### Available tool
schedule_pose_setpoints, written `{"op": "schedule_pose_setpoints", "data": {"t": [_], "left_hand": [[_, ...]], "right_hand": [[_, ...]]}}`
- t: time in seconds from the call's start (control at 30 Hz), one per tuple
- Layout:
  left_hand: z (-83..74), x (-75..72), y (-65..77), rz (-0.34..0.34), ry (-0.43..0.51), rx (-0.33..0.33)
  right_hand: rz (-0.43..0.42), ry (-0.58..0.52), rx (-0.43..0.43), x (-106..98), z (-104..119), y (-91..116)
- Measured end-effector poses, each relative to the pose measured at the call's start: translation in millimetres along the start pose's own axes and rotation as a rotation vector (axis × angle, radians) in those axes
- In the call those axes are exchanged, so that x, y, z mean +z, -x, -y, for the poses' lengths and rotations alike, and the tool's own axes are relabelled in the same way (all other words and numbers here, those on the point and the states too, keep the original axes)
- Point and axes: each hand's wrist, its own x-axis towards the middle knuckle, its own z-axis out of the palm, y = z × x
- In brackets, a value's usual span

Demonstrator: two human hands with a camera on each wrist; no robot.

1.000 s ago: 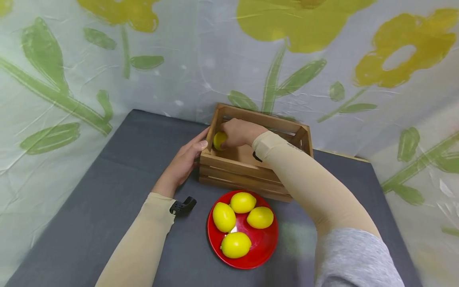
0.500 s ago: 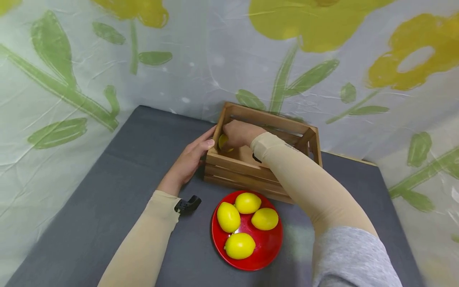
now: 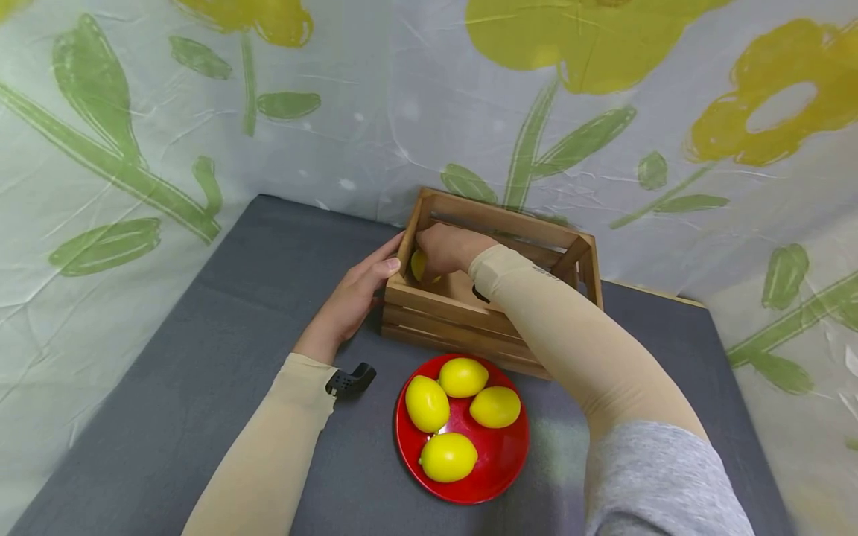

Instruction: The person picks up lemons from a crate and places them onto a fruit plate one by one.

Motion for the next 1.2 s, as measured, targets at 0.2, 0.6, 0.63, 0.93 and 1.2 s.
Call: {"op": "schedule_pose_setpoints", "data": {"t": [0.2,0.6,0.63,0.93,1.2], "left_hand": [[0.4,0.1,-0.3,-0.001,0.005,0.001],[1.5,-0.1,-1.8,-0.003,0.008,0.001],[1.5,-0.2,-1.8,-0.002,0.009,0.002],[-4.1,5.9,-3.2,0.009,0.002,0.001],[-2.7,1.3,-1.6,-0.006,0.005,-0.022]], "right_hand": [[0.002,0.004,0.012,1.4,-1.1,-1.6],[0.03,-0.014,0.026,1.1,1.0,0.5],[0.032,-0.013,0.022,0.8,1.3,1.3],[-0.01,-0.069,0.025,-12.8,-8.7,32.9],[-0.087,-0.042,0.073,-40.5,-8.6,86.8]]}}
